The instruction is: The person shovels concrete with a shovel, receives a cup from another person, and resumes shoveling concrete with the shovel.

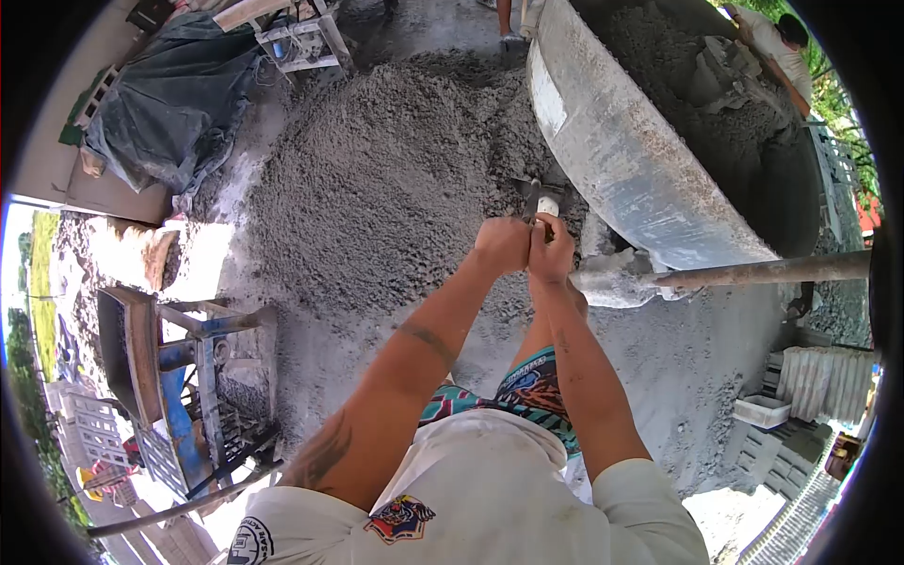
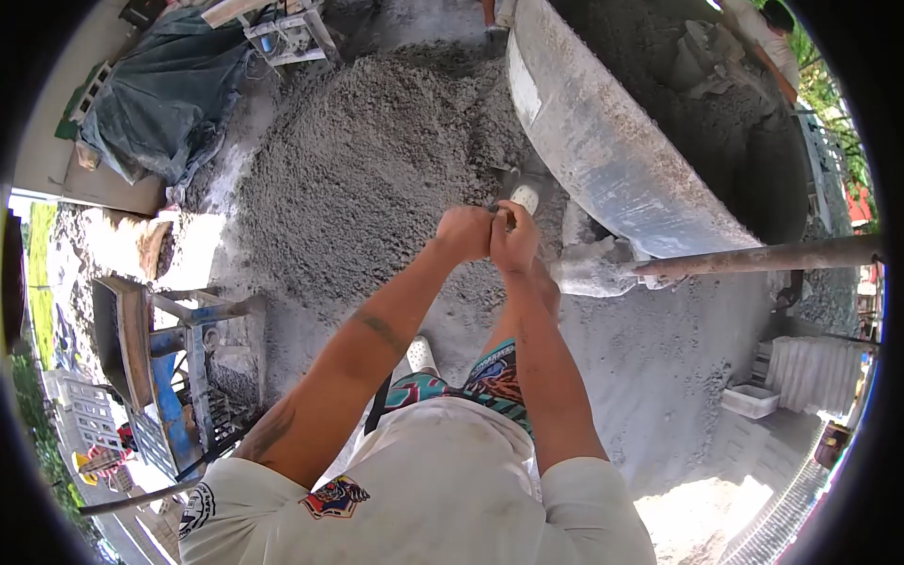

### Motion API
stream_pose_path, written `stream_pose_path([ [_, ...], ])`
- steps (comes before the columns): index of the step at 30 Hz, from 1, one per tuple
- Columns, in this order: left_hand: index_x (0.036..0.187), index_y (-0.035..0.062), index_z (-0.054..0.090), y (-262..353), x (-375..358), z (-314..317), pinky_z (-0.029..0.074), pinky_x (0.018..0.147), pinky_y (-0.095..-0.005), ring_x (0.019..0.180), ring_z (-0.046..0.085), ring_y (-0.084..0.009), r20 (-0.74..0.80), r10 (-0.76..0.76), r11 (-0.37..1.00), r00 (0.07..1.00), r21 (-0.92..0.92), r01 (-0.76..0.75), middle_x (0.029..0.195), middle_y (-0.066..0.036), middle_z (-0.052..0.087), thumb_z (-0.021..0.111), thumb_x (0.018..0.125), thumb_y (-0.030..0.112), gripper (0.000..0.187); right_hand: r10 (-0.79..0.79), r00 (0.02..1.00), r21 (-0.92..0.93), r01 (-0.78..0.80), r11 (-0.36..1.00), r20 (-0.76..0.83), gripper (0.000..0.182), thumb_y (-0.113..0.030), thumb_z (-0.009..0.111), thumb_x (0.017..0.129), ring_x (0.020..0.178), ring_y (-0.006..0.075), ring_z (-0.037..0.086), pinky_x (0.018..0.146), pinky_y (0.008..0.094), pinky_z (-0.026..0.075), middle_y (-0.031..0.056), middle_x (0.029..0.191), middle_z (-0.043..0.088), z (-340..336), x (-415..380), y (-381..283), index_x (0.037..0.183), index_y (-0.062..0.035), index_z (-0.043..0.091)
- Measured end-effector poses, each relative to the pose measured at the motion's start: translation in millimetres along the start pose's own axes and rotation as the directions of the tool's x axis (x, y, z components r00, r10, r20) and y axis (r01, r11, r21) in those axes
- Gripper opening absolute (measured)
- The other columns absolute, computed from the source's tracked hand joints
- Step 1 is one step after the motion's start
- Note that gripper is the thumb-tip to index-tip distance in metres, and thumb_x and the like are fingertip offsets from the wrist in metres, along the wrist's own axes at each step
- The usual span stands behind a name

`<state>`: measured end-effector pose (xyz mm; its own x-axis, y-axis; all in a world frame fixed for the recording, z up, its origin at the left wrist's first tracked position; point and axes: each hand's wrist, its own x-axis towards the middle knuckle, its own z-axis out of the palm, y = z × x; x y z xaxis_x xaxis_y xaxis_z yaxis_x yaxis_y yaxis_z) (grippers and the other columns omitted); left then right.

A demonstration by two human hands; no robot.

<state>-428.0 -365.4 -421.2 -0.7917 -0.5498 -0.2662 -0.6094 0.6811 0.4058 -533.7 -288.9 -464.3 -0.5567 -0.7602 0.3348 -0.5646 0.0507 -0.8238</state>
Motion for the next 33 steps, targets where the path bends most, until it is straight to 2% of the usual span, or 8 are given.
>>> stream_pose_path([
  [10, 0.104, 0.0167, 0.069, -3.0, -95.4, 185.7, 0.053, 0.088, -0.0435, 0.112, 0.059, -0.0286, -0.064, -0.054, 0.998, 0.997, -0.028, 0.052, 0.104, -0.006, 0.065, 0.069, 0.078, 0.018, 0.025, 0.539, 0.842, 0.165, -0.529, 0.832, -0.022, 0.044, -0.01, 0.053, 0.093, 0.104, 0.0293, 0.065, 0.089, 0.039, 0.053, 0.0135, 0.121, 0.064, 26.5, -205.2, 88.1, 0.136, -0.0032, 0.054],
  [12, 0.105, 0.0156, 0.068, 11.1, -120.5, 229.4, 0.052, 0.089, -0.0438, 0.114, 0.057, -0.0288, -0.01, -0.1, 0.992, 0.995, -0.084, 0.099, 0.107, -0.006, 0.064, 0.071, 0.077, 0.019, 0.028, 0.903, 0.269, 0.417, -0.902, 0.114, 0.335, 0.04, -0.014, 0.055, 0.093, 0.099, 0.029, 0.066, 0.085, 0.0382, 0.055, 0.0108, 0.111, 0.064, -0.7, -229.4, 58.0, 0.132, -0.0065, 0.055],
  [15, 0.108, 0.0136, 0.066, 43.6, -136.9, 274.9, 0.052, 0.09, -0.0445, 0.116, 0.055, -0.03, 0.067, -0.121, 0.975, 0.99, -0.179, 0.131, 0.111, -0.006, 0.062, 0.072, 0.076, 0.02, 0.033, 0.888, 0.162, 0.368, -0.93, -0.01, 0.432, 0.03, -0.02, 0.057, 0.092, 0.091, 0.0254, 0.066, 0.074, 0.0386, 0.056, 0.0086, 0.103, 0.063, -30.3, -282.0, 107.1, 0.119, -0.0087, 0.06],
  [16, 0.109, 0.0128, 0.065, 57.2, -137.8, 279.6, 0.051, 0.09, -0.045, 0.117, 0.054, -0.0311, 0.059, -0.13, 0.964, 0.99, -0.226, 0.14, 0.112, -0.007, 0.061, 0.073, 0.075, 0.021, 0.035, 0.89, 0.15, 0.379, -0.925, -0.028, 0.43, 0.03, -0.02, 0.057, 0.092, 0.091, 0.0254, 0.066, 0.074, 0.0386, 0.056, 0.0086, 0.103, 0.063, -40.8, -297.5, 124.9, 0.119, -0.0087, 0.06],
  [18, 0.109, 0.0124, 0.064, 91.4, -136.2, 284.4, 0.051, 0.091, -0.0456, 0.117, 0.054, -0.0321, 0.038, -0.149, 0.959, 0.988, -0.236, 0.154, 0.112, -0.008, 0.061, 0.073, 0.076, 0.022, 0.036, 0.734, 0.611, 0.225, -0.792, 0.568, 0.297, 0.028, -0.028, 0.062, 0.089, 0.08, 0.0227, 0.065, 0.063, 0.0387, 0.054, 0.0067, 0.095, 0.063, -60.9, -304.2, 138.7, 0.107, -0.0072, 0.064],
  [20, 0.109, 0.0119, 0.064, 121.5, -143.3, 275.4, 0.051, 0.091, -0.0463, 0.117, 0.054, -0.033, 0.001, -0.168, 0.957, 0.986, -0.239, 0.163, 0.112, -0.009, 0.061, 0.073, 0.076, 0.023, 0.036, 0.863, 0.392, 0.376, -0.888, 0.264, 0.319, 0.027, -0.028, 0.064, 0.087, 0.073, 0.0214, 0.064, 0.058, 0.0381, 0.05, 0.0071, 0.085, 0.062, -87.5, -303.4, 143.6, 0.098, -0.0041, 0.066],
  [29, 0.112, 0.007, 0.06, 211.3, -217.2, 244.2, 0.051, 0.093, -0.0494, 0.119, 0.053, -0.0379, 0.111, -0.029, 0.982, 0.993, -0.185, 0.049, 0.113, -0.017, 0.06, 0.071, 0.079, 0.025, 0.04, 0.515, 0.837, 0.08, -0.535, 0.841, 0.184, 0.035, -0.031, 0.064, 0.088, 0.069, 0.0199, 0.063, 0.058, 0.0365, 0.051, 0.0106, 0.08, 0.066, -164.1, -377.5, 128.2, 0.089, 0.003, 0.071],
  [33, 0.117, 0.005, 0.058, 253.0, -224.5, 239.1, 0.052, 0.09, -0.0489, 0.11, 0.06, -0.0392, 0.265, 0.11, 0.98, 0.958, -0.192, -0.06, 0.114, -0.019, 0.061, 0.071, 0.08, 0.026, 0.045, 0.891, 0.353, 0.404, -0.888, 0.222, 0.286, 0.033, -0.029, 0.062, 0.09, 0.07, 0.0233, 0.065, 0.061, 0.0396, 0.057, 0.0143, 0.085, 0.068, -254.9, -369.9, 58.9, 0.097, 0.0032, 0.067],
])
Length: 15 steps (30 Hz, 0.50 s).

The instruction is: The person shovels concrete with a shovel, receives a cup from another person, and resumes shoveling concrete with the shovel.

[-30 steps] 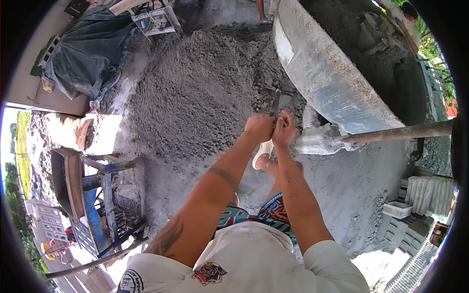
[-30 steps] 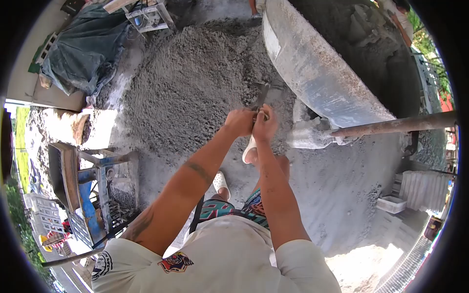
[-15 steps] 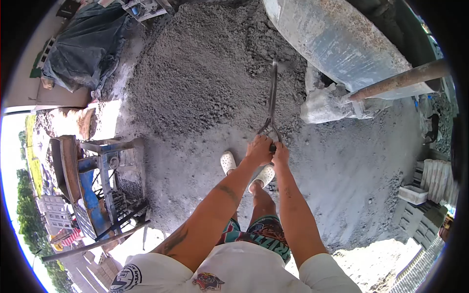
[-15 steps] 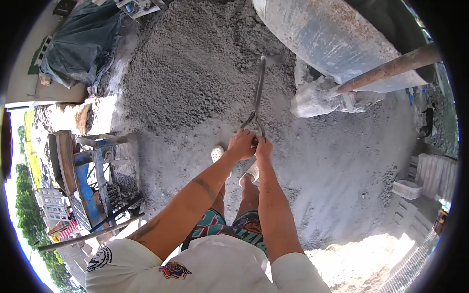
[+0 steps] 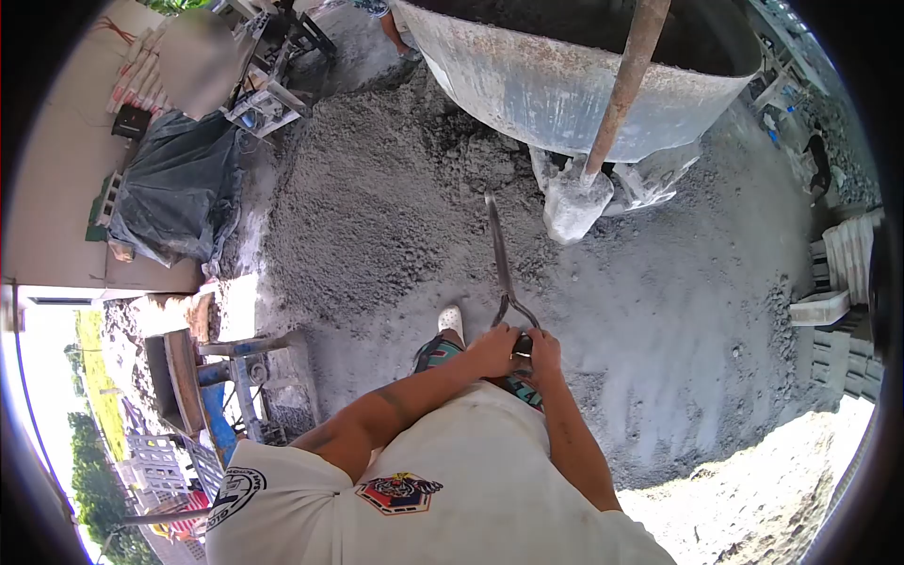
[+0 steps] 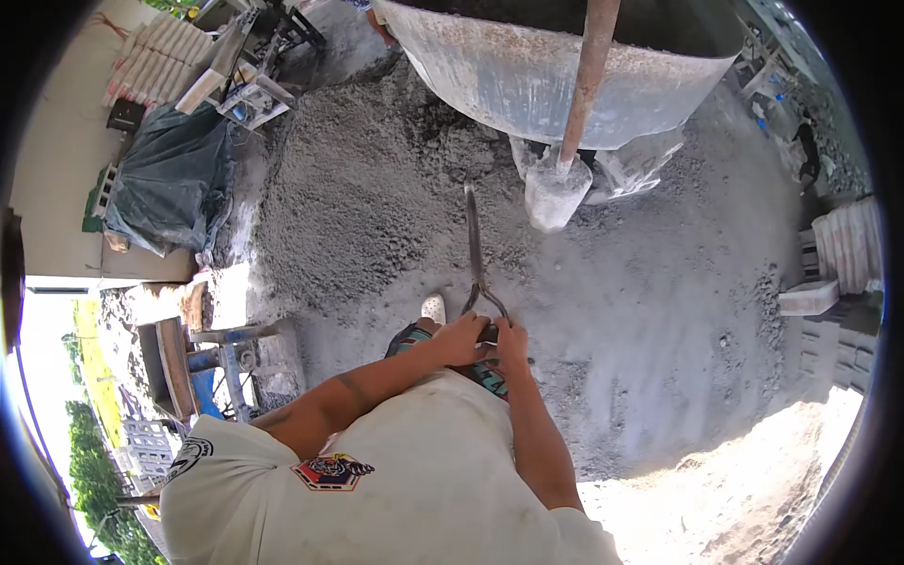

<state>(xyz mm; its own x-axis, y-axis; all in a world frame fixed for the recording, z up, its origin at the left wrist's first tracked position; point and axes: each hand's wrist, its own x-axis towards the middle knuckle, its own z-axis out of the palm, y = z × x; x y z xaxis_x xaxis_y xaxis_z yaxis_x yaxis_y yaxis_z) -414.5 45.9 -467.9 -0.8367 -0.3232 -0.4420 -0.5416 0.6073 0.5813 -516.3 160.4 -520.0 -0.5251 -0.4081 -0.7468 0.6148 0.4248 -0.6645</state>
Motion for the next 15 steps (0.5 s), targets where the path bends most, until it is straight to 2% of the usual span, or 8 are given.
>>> stream_pose_path([
  [1, 0.12, 0.0053, 0.057, 6.0, 1.8, -4.7, 0.053, 0.088, -0.0481, 0.105, 0.064, -0.0379, 0.124, 0.051, 0.998, 0.991, -0.048, -0.046, 0.114, -0.018, 0.063, 0.071, 0.08, 0.026, 0.047, 0.153, 0.988, 0.194, -0.152, 0.969, 0.011, 0.033, -0.028, 0.061, 0.091, 0.07, 0.0242, 0.065, 0.062, 0.0409, 0.058, 0.0155, 0.086, 0.069, -5.4, -41.0, -36.7, 0.1, 0.0031, 0.066],
  [5, 0.124, 0.001, 0.057, 14.9, 35.3, -57.1, 0.055, 0.083, -0.0413, 0.091, 0.069, -0.0313, 0.245, 0.222, 0.912, 0.944, -0.395, -0.111, 0.096, -0.017, 0.068, 0.07, 0.086, 0.029, 0.05, 0.083, 0.996, 0.467, -0.084, 0.88, 0.023, 0.028, -0.029, 0.06, 0.093, 0.068, 0.0256, 0.064, 0.063, 0.0429, 0.06, 0.0127, 0.079, 0.065, -42.2, -43.2, -22.0, 0.095, -0.0006, 0.062],
  [7, 0.126, -0.0008, 0.056, -15.2, 72.5, -53.8, 0.056, 0.079, -0.0359, 0.086, 0.069, -0.0238, 0.132, 0.127, 0.872, 0.983, -0.488, -0.047, 0.088, -0.014, 0.068, 0.069, 0.089, 0.032, 0.051, 0.093, 0.992, 0.517, -0.037, 0.855, -0.082, 0.028, -0.03, 0.06, 0.093, 0.065, 0.0262, 0.062, 0.063, 0.0443, 0.059, 0.011, 0.074, 0.063, -46.8, -28.8, -25.2, 0.089, -0.0026, 0.06],
  [9, 0.124, 0.0003, 0.057, -83.2, 128.9, -12.1, 0.055, 0.074, -0.0377, 0.082, 0.069, -0.0242, 0.101, -0.028, 0.893, 0.995, -0.444, 0.07, 0.086, -0.012, 0.067, 0.067, 0.09, 0.034, 0.049, 0.31, 0.933, 0.817, -0.03, 0.575, -0.184, 0.028, -0.031, 0.058, 0.094, 0.055, 0.0254, 0.057, 0.056, 0.0413, 0.052, 0.008, 0.063, 0.052, -45.2, -15.6, -32.5, 0.082, -0.0073, 0.048],
  [11, 0.122, 0.0014, 0.057, -120.0, 169.5, -1.1, 0.054, 0.07, -0.0394, 0.077, 0.068, -0.0246, 0.068, -0.181, 0.896, 0.981, -0.401, 0.193, 0.083, -0.011, 0.066, 0.065, 0.092, 0.037, 0.047, 0.352, 0.879, 0.785, 0.039, 0.618, -0.321, 0.037, -0.04, 0.056, 0.095, 0.05, 0.0249, 0.051, 0.055, 0.0422, 0.048, 0.0069, 0.059, 0.048, -42.9, -9.7, -37.0, 0.077, -0.0088, 0.046],
  [13, 0.12, 0.0036, 0.057, -143.7, 212.4, -7.5, 0.055, 0.065, -0.0402, 0.074, 0.068, -0.0234, 0.465, -0.429, 0.439, 0.775, -0.642, 0.629, 0.083, -0.008, 0.063, 0.063, 0.093, 0.046, 0.051, 0.384, 0.789, 0.692, 0.071, 0.719, -0.48, 0.042, -0.044, 0.052, 0.096, 0.047, 0.0222, 0.049, 0.048, 0.0376, 0.044, 0.0053, 0.056, 0.044, -24.3, -10.4, -42.5, 0.073, -0.0094, 0.046],
  [14, 0.113, 0.0063, 0.055, -173.9, 235.8, 20.3, 0.055, 0.061, -0.0425, 0.069, 0.066, -0.0232, 0.515, -0.464, 0.221, 0.721, -0.72, 0.657, 0.082, -0.007, 0.062, 0.062, 0.093, 0.053, 0.051, 0.4, 0.739, 0.65, 0.066, 0.757, -0.541, 0.039, -0.043, 0.051, 0.096, 0.044, 0.0196, 0.046, 0.045, 0.0356, 0.042, 0.0028, 0.057, 0.044, -10.4, -11.6, -47.7, 0.074, -0.0121, 0.042],
  [15, 0.113, 0.0063, 0.055, -189.2, 263.0, 28.2, 0.055, 0.061, -0.0425, 0.069, 0.066, -0.0232, 0.53, -0.46, 0.213, 0.713, -0.713, 0.668, 0.082, -0.007, 0.062, 0.062, 0.093, 0.053, 0.051, 0.398, 0.699, 0.626, 0.091, 0.775, -0.595, 0.038, -0.041, 0.051, 0.096, 0.04, 0.019, 0.045, 0.041, 0.0345, 0.042, 0.003, 0.055, 0.043, 7.3, -16.7, -52.3, 0.073, -0.0114, 0.043],
])
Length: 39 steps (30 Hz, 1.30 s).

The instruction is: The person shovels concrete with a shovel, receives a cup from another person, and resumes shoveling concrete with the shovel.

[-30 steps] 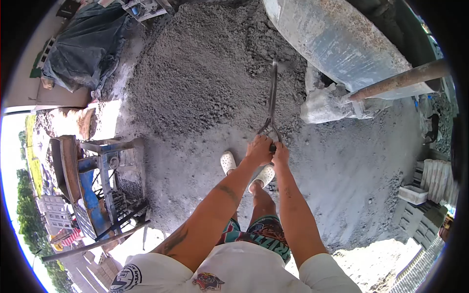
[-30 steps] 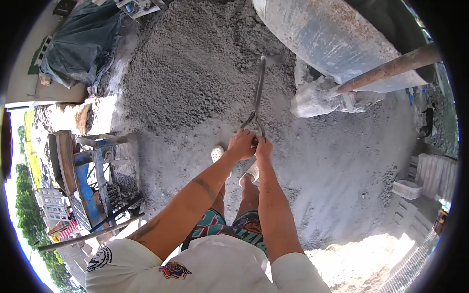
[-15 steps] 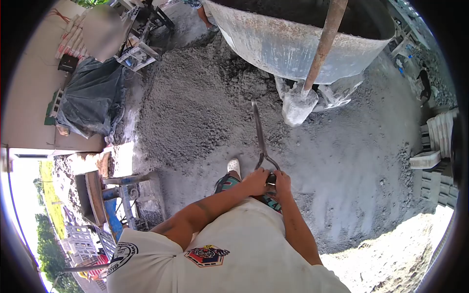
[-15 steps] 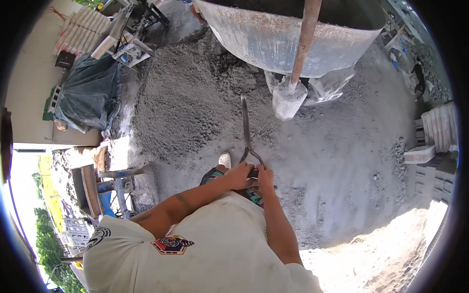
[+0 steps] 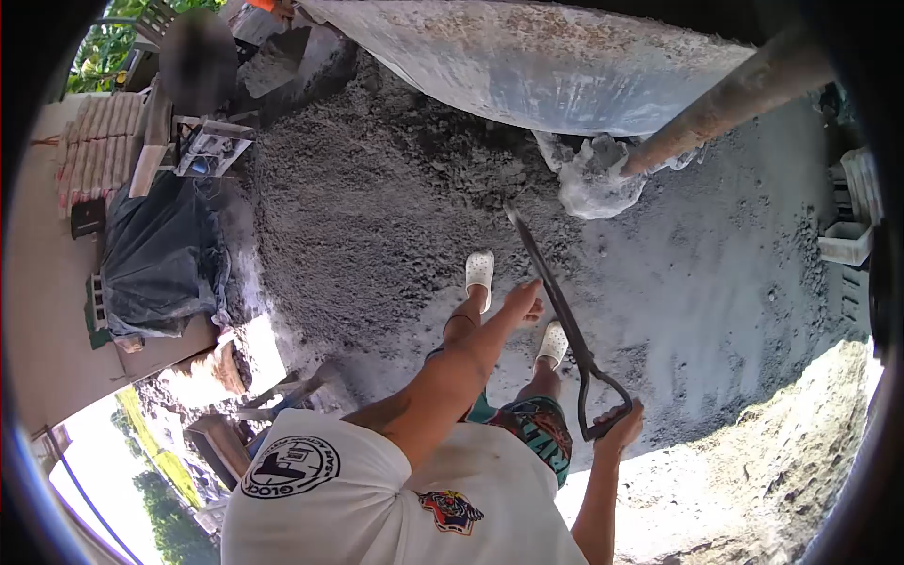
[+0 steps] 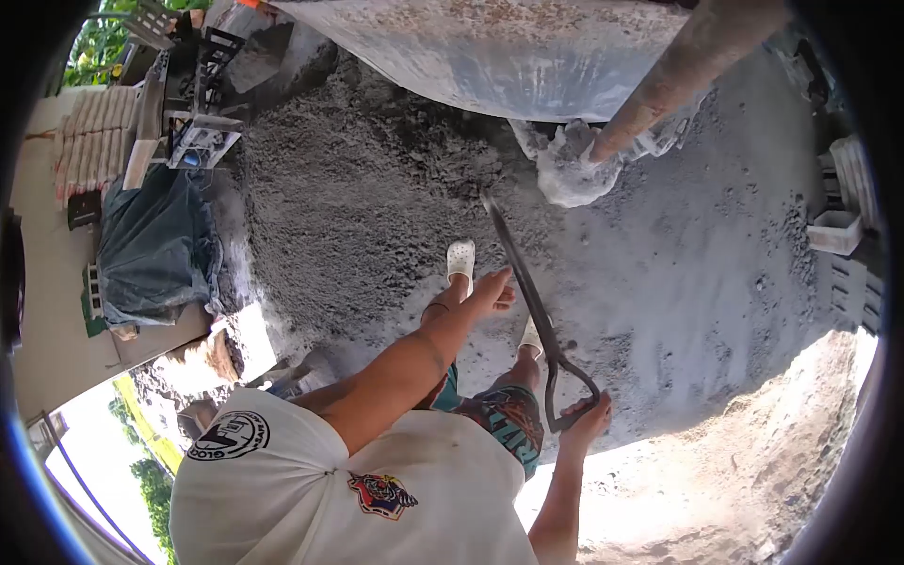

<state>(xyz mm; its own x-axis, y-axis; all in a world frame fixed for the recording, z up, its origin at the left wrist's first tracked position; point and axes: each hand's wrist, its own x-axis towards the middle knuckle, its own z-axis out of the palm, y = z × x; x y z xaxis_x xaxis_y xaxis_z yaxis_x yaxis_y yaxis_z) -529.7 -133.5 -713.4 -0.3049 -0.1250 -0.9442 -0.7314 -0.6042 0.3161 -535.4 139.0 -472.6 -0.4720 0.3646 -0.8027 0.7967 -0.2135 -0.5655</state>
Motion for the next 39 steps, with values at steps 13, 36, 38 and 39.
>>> stream_pose_path([
  [13, 0.072, 0.0177, 0.048, 6.0, 9.9, -22.6, 0.041, 0.05, -0.0347, 0.05, 0.045, -0.014, 0.214, -0.238, 0.739, 0.947, -0.593, 0.32, 0.057, 0.004, 0.044, 0.066, 0.093, 0.034, 0.032, -0.354, 0.883, -0.293, 0.266, 0.919, -0.309, 0.048, -0.037, 0.048, 0.094, 0.034, 0.0163, 0.04, 0.038, 0.0312, 0.037, 0.0039, 0.042, 0.037, -12.2, -90.5, 72.5, 0.057, -0.0076, 0.041],
  [36, 0.089, 0.0062, 0.063, 274.0, -268.3, -236.1, 0.049, 0.052, -0.0285, 0.051, 0.05, -0.0087, -0.002, 0.96, -0.109, 0.28, -0.924, 0.367, 0.062, 0.006, 0.049, 0.055, 0.099, 0.024, 0.021, -0.351, -0.465, 0.443, 0.885, -0.146, 0.813, 0.048, -0.045, 0.064, 0.09, 0.044, 0.0223, 0.044, 0.043, 0.0351, 0.03, 0.007, 0.054, 0.043, 156.1, -291.1, -135.8, 0.07, -0.005, 0.048],
  [38, 0.093, 0.004, 0.063, 252.5, -273.1, -187.9, 0.05, 0.053, -0.0289, 0.052, 0.051, -0.009, 0.021, 0.919, -0.042, 0.393, -0.987, 0.152, 0.062, 0.005, 0.049, 0.057, 0.099, 0.025, 0.022, -0.408, -0.386, 0.374, 0.92, -0.112, 0.827, 0.048, -0.048, 0.06, 0.093, 0.043, 0.0208, 0.045, 0.042, 0.0334, 0.031, 0.006, 0.054, 0.044, 105.4, -249.6, -150.6, 0.074, -0.0054, 0.049],
  [39, 0.091, 0.0057, 0.061, 233.2, -260.7, -164.1, 0.049, 0.053, -0.0297, 0.054, 0.051, -0.0092, -0.015, 0.868, -0.017, 0.496, -1.0, -0.001, 0.063, 0.004, 0.049, 0.06, 0.098, 0.025, 0.02, -0.47, -0.127, 0.246, 0.948, 0.201, 0.874, 0.047, -0.05, 0.055, 0.096, 0.043, 0.0194, 0.046, 0.043, 0.0314, 0.034, 0.0051, 0.055, 0.046, 83.4, -225.0, -149.4, 0.082, -0.0054, 0.051],
])
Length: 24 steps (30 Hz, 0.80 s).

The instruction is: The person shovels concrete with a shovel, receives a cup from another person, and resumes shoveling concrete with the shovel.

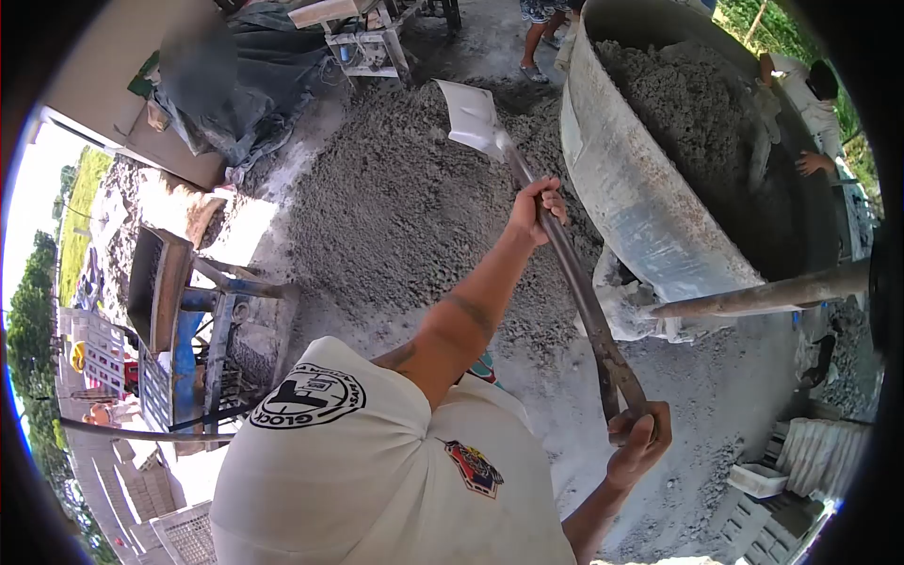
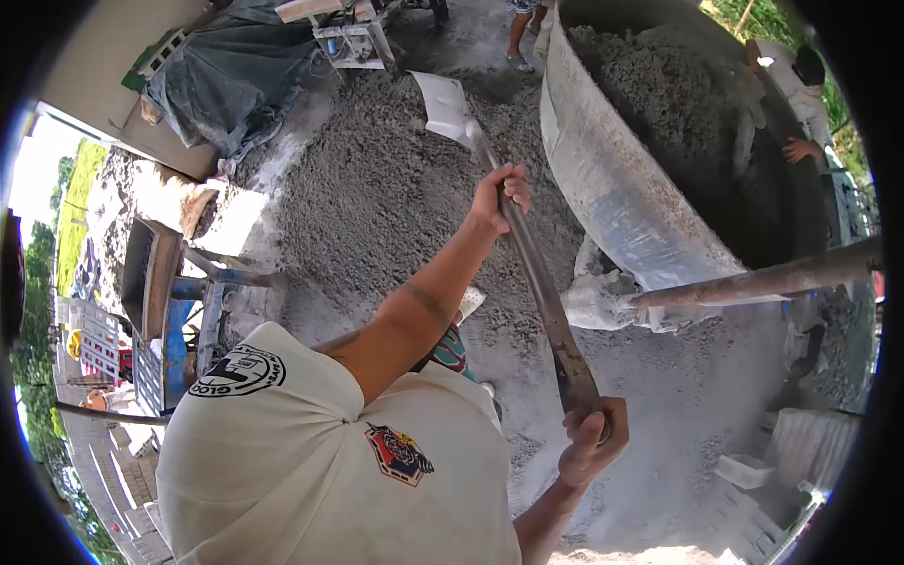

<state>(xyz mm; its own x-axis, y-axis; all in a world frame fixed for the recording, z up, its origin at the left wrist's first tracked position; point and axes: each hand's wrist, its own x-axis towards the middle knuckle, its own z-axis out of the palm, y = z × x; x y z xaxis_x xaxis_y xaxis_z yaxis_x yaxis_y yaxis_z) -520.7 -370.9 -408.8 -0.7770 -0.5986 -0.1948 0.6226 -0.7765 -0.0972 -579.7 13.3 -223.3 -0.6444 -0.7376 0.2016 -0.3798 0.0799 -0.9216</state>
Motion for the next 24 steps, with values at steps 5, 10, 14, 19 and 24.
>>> stream_pose_path([
  [5, 0.08, 0.0093, 0.055, -131.1, -90.6, -120.6, 0.047, 0.052, -0.0359, 0.055, 0.049, -0.0154, -0.686, 0.125, 0.903, 0.717, 0.378, 0.205, 0.062, -0.002, 0.046, 0.065, 0.091, 0.014, 0.015, 0.701, 0.71, 0.672, -0.483, 0.561, -0.075, 0.037, -0.038, 0.044, 0.104, 0.051, 0.0166, 0.054, 0.049, 0.0291, 0.045, 0.0042, 0.066, 0.054, -60.8, -143.8, 67.9, 0.115, -0.0039, 0.053],
  [10, 0.069, 0.0063, 0.051, -240.2, -208.8, -242.4, 0.046, 0.053, -0.0388, 0.055, 0.051, -0.0247, -0.851, 0.091, 0.732, 0.517, 0.408, 0.545, 0.061, -0.009, 0.049, 0.059, 0.083, 0.003, 0.016, 0.211, 0.947, -0.191, -0.26, 0.947, -0.241, 0.009, -0.009, 0.059, 0.086, 0.074, 0.0231, 0.063, 0.062, 0.0307, 0.049, 0.0059, 0.066, 0.059, -125.6, -245.1, 44.4, 0.089, -0.0036, 0.065],
  [14, 0.068, 0.0063, 0.051, -289.1, -261.7, -287.2, 0.047, 0.054, -0.0396, 0.054, 0.052, -0.0246, -0.91, -0.046, 0.645, 0.412, 0.288, 0.708, 0.06, -0.009, 0.049, 0.06, 0.082, 0.005, 0.017, 0.147, 0.984, -0.181, -0.127, 0.975, 0.098, 0.019, -0.005, 0.068, 0.073, 0.063, 0.0276, 0.063, 0.058, 0.0339, 0.048, 0.0091, 0.061, 0.06, -149.6, -255.1, -8.3, 0.056, -0.0043, 0.058],
  [19, 0.071, 0.0046, 0.052, -265.4, -243.5, -224.8, 0.048, 0.055, -0.037, 0.058, 0.054, -0.0222, -0.871, -0.114, 0.664, 0.478, 0.291, 0.689, 0.063, -0.009, 0.049, 0.062, 0.085, 0.011, 0.019, 0.037, 0.981, -0.116, -0.015, 0.993, 0.192, 0.016, -0.003, 0.068, 0.069, 0.052, 0.03, 0.059, 0.056, 0.035, 0.047, 0.009, 0.057, 0.058, -117.6, -223.0, -29.8, 0.058, -0.004, 0.057],
  [24, 0.093, 0.0032, 0.058, -172.4, -196.8, -137.3, 0.055, 0.063, -0.0422, 0.079, 0.062, -0.0223, -0.724, 0.155, 0.272, 0.672, 0.685, 0.676, 0.082, -0.009, 0.056, 0.06, 0.094, 0.024, 0.021, -0.047, 0.987, -0.341, 0.097, 0.935, 0.152, 0.028, -0.006, 0.068, 0.078, 0.056, 0.0393, 0.052, 0.052, 0.0468, 0.039, 0.0164, 0.057, 0.048, 24.3, -139.6, 92.3, 0.059, -0.002, 0.048],
])
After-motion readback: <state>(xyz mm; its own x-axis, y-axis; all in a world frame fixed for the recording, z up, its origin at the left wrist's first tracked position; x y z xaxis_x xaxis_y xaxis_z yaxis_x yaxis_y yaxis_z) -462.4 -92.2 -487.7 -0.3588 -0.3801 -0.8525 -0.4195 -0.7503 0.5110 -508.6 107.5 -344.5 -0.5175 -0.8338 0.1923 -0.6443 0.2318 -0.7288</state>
